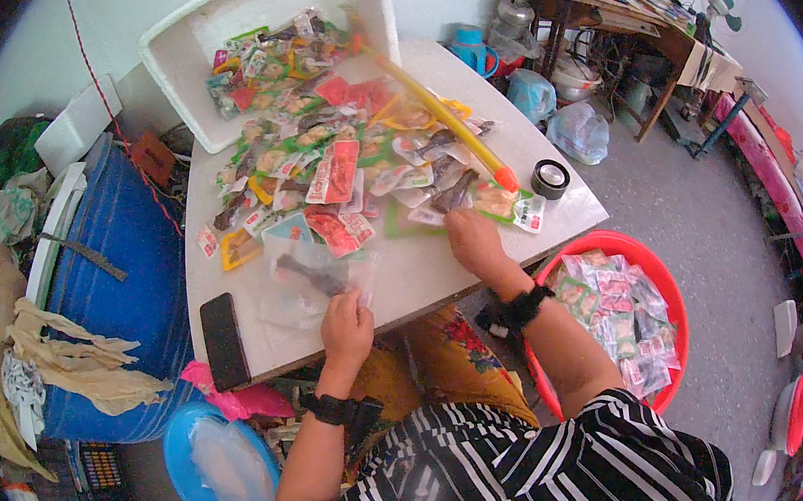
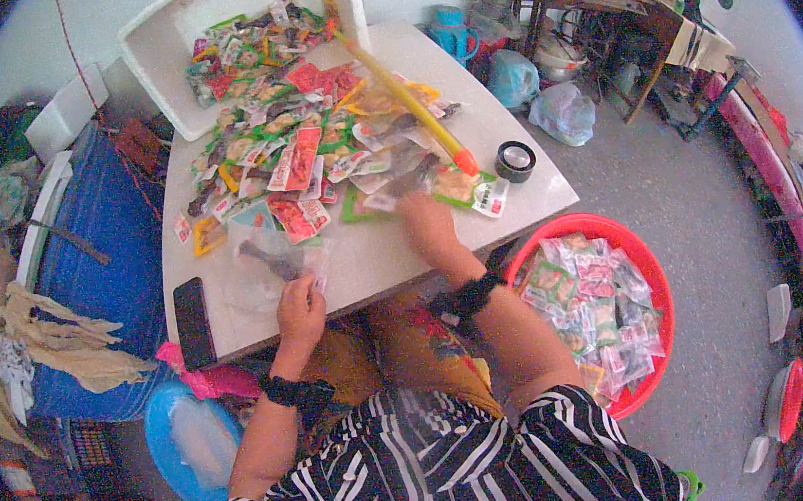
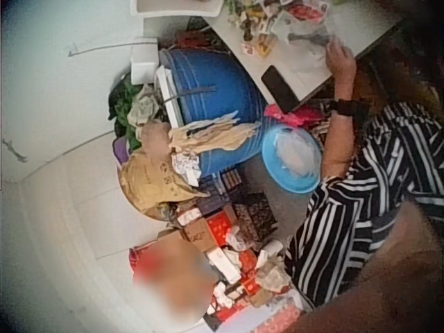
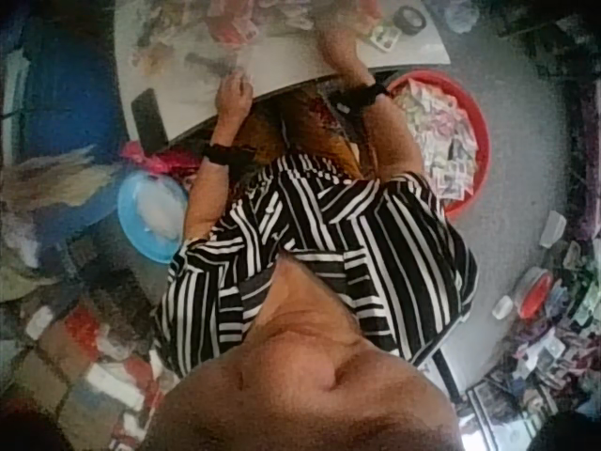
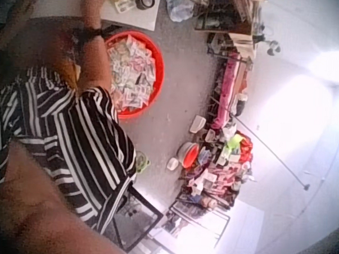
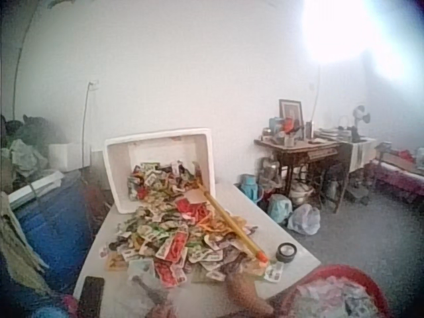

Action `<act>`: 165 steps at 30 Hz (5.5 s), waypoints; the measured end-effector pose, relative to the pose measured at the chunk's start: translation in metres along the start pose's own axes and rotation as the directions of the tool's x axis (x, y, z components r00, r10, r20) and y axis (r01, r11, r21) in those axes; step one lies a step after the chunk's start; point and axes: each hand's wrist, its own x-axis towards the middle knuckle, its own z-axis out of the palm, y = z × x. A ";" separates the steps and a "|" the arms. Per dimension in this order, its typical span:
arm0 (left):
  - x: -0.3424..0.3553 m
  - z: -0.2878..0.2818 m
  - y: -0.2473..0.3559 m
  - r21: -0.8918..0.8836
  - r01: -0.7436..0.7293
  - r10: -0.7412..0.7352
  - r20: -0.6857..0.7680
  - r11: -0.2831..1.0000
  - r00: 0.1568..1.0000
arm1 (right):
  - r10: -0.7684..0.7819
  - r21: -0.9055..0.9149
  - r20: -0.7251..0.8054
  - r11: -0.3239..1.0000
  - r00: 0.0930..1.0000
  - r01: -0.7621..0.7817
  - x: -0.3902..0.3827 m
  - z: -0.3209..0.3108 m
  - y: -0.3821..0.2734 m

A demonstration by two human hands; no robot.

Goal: The person sits on the floor and packs small items into clear plastic bags. They pick up items from a table, place them into bags, and transfer the filled bags into a red basin. The person also uses a yellow stick to move items around on the table.

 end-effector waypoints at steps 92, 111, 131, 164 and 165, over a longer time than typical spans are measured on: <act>-0.005 -0.009 0.029 -0.104 -0.127 0.116 -0.103 0.986 0.988 | -0.071 0.803 0.575 0.237 0.815 -0.546 -0.056 0.019 -0.116; 0.022 -0.065 0.033 -0.477 0.239 -0.294 -0.043 0.846 0.955 | -0.107 0.675 0.625 -0.423 0.774 -0.604 -0.056 0.003 -0.136; -0.035 -0.056 0.053 0.029 -0.389 0.390 -0.045 0.921 0.920 | 0.057 0.938 0.333 -0.118 0.941 -0.325 -0.060 -0.027 -0.137; -0.064 -0.040 -0.010 0.074 -0.205 0.201 0.055 0.976 0.978 | 0.849 0.238 -0.092 0.526 0.520 -0.817 -0.261 -0.054 0.240; -0.065 -0.040 -0.010 0.090 -0.207 0.204 0.047 0.974 0.978 | 0.826 0.294 -0.100 0.558 0.555 -0.776 -0.261 -0.048 0.250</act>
